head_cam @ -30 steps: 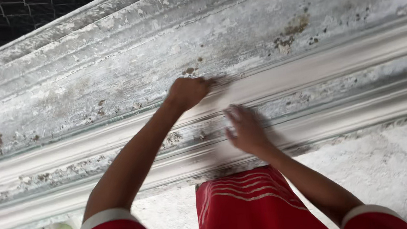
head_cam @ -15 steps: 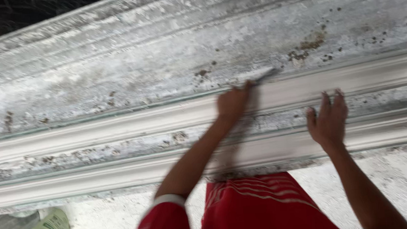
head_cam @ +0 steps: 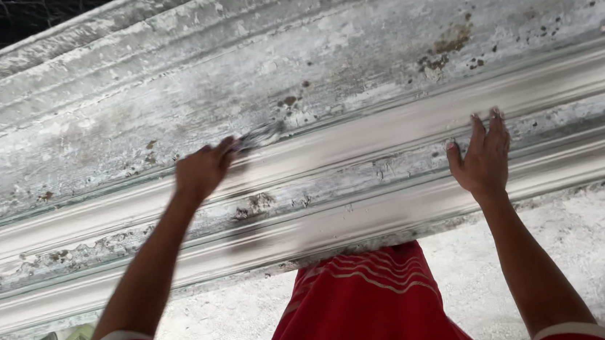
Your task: The person uses a metal scraper to smooth the surface of a long white cornice lying on a workbench. They repeatedly scrape along the length of the cornice, removing excess material and refining the profile.
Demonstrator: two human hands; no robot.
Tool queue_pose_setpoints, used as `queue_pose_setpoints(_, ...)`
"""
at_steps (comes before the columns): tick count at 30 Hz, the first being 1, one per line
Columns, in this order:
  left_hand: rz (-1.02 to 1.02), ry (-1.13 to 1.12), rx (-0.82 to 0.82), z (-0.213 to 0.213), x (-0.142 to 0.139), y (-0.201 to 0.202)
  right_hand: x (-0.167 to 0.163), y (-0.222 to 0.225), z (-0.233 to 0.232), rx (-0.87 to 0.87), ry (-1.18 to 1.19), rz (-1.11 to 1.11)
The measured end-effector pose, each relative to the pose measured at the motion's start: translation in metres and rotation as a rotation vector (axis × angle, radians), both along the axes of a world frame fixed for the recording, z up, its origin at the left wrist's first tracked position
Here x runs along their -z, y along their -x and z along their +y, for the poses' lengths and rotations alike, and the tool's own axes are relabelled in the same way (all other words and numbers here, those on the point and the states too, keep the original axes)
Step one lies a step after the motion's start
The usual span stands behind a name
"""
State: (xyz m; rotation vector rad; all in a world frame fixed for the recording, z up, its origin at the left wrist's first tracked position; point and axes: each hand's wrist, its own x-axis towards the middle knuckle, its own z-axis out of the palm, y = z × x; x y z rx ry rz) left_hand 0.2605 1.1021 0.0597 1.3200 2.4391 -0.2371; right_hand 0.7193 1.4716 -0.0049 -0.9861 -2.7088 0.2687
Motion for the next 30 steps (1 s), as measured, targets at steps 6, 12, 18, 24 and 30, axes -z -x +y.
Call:
queue_pose_setpoints(6,-0.099,-0.218,-0.086,0.220,0.027,-0.150,-0.008,0.004,0.003,0.024,-0.005,-0.038)
queue_pose_setpoints(12,-0.406,-0.415,0.071,0.281,-0.023,-0.155,-0.020,0.005,0.004,0.018,-0.003,0.024)
queue_pose_setpoints(18,-0.555,-0.468,0.126,0.184,-0.034,-0.088,-0.014,0.000,0.000,0.026,-0.003,0.010)
queue_pose_setpoints(24,-0.603,-0.259,0.046,0.123,-0.023,-0.048,-0.008,-0.003,0.001,0.044,0.028,0.009)
queue_pose_setpoints(30,-0.624,-0.394,0.044,0.186,0.000,-0.093,-0.005,-0.005,0.001,0.045,0.006,-0.036)
